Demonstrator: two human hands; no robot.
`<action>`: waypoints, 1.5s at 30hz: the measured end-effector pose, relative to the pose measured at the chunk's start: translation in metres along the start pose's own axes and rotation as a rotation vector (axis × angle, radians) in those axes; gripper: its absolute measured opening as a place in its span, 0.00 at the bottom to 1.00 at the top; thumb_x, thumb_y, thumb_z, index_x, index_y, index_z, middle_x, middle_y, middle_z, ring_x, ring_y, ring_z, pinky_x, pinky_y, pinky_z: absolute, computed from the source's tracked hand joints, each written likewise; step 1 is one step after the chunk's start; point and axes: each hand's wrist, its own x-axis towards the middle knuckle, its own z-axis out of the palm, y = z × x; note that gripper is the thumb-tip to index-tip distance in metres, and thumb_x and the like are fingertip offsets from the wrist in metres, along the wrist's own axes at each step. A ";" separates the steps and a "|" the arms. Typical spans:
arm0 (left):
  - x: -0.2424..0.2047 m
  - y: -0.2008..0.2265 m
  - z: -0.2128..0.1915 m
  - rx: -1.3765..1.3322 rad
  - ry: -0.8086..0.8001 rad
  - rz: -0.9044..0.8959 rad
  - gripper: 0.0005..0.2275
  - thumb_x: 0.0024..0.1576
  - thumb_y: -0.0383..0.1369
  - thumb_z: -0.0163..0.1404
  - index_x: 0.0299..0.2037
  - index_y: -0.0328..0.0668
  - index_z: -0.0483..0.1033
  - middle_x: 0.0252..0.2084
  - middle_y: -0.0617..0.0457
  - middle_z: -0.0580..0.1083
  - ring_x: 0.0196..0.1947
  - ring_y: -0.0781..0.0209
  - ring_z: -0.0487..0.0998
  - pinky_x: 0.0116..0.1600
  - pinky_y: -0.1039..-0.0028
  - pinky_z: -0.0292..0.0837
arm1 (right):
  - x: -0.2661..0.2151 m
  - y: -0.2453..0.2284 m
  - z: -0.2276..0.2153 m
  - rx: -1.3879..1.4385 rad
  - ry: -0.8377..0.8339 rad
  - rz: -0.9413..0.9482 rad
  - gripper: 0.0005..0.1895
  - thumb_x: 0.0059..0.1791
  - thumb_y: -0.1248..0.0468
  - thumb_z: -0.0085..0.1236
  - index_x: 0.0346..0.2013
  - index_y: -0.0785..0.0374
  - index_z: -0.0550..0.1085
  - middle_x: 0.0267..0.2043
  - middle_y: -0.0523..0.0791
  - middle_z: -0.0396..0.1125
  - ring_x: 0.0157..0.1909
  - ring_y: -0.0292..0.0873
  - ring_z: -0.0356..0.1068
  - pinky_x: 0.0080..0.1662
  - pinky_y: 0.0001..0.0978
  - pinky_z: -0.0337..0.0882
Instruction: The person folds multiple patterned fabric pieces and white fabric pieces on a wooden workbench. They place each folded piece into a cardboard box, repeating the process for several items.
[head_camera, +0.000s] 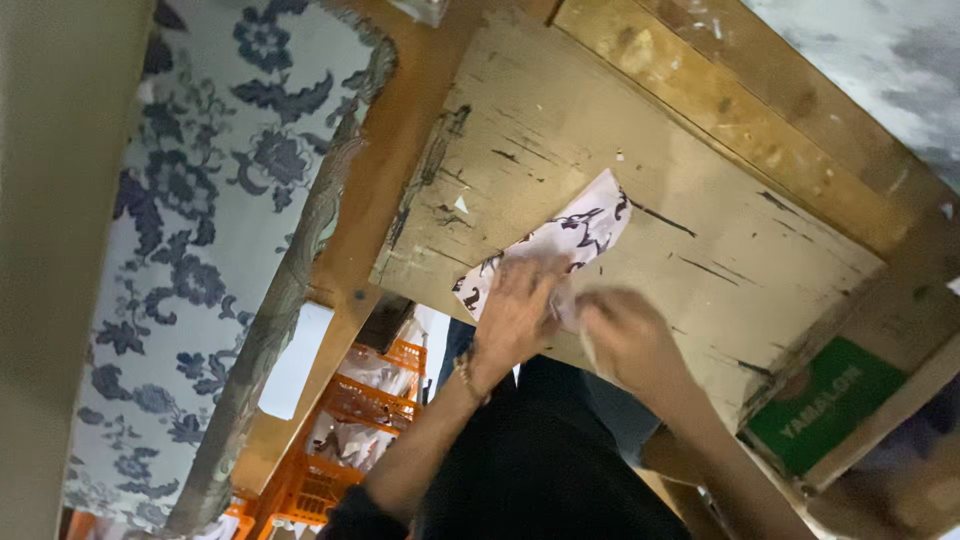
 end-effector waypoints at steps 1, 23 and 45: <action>-0.004 0.008 -0.015 -0.152 0.002 0.055 0.31 0.37 0.31 0.63 0.56 0.32 0.73 0.51 0.36 0.74 0.53 0.38 0.74 0.60 0.51 0.67 | -0.009 -0.009 -0.007 0.060 0.034 0.018 0.10 0.43 0.71 0.59 0.39 0.64 0.75 0.44 0.51 0.73 0.48 0.55 0.72 0.52 0.44 0.71; -0.043 -0.047 -0.076 -1.130 0.082 -0.650 0.23 0.56 0.32 0.57 0.61 0.34 0.70 0.58 0.49 0.75 0.58 0.59 0.74 0.64 0.68 0.65 | 0.055 0.160 0.006 0.051 -0.452 0.453 0.11 0.50 0.61 0.60 0.47 0.55 0.78 0.42 0.48 0.76 0.40 0.47 0.75 0.48 0.40 0.74; 0.119 0.101 -0.073 -1.026 -0.347 -0.630 0.25 0.61 0.45 0.49 0.63 0.35 0.72 0.59 0.52 0.73 0.59 0.65 0.71 0.59 0.71 0.68 | -0.092 0.386 -0.119 -0.029 0.463 1.052 0.23 0.56 0.61 0.48 0.67 0.58 0.66 0.67 0.48 0.64 0.67 0.52 0.61 0.67 0.50 0.57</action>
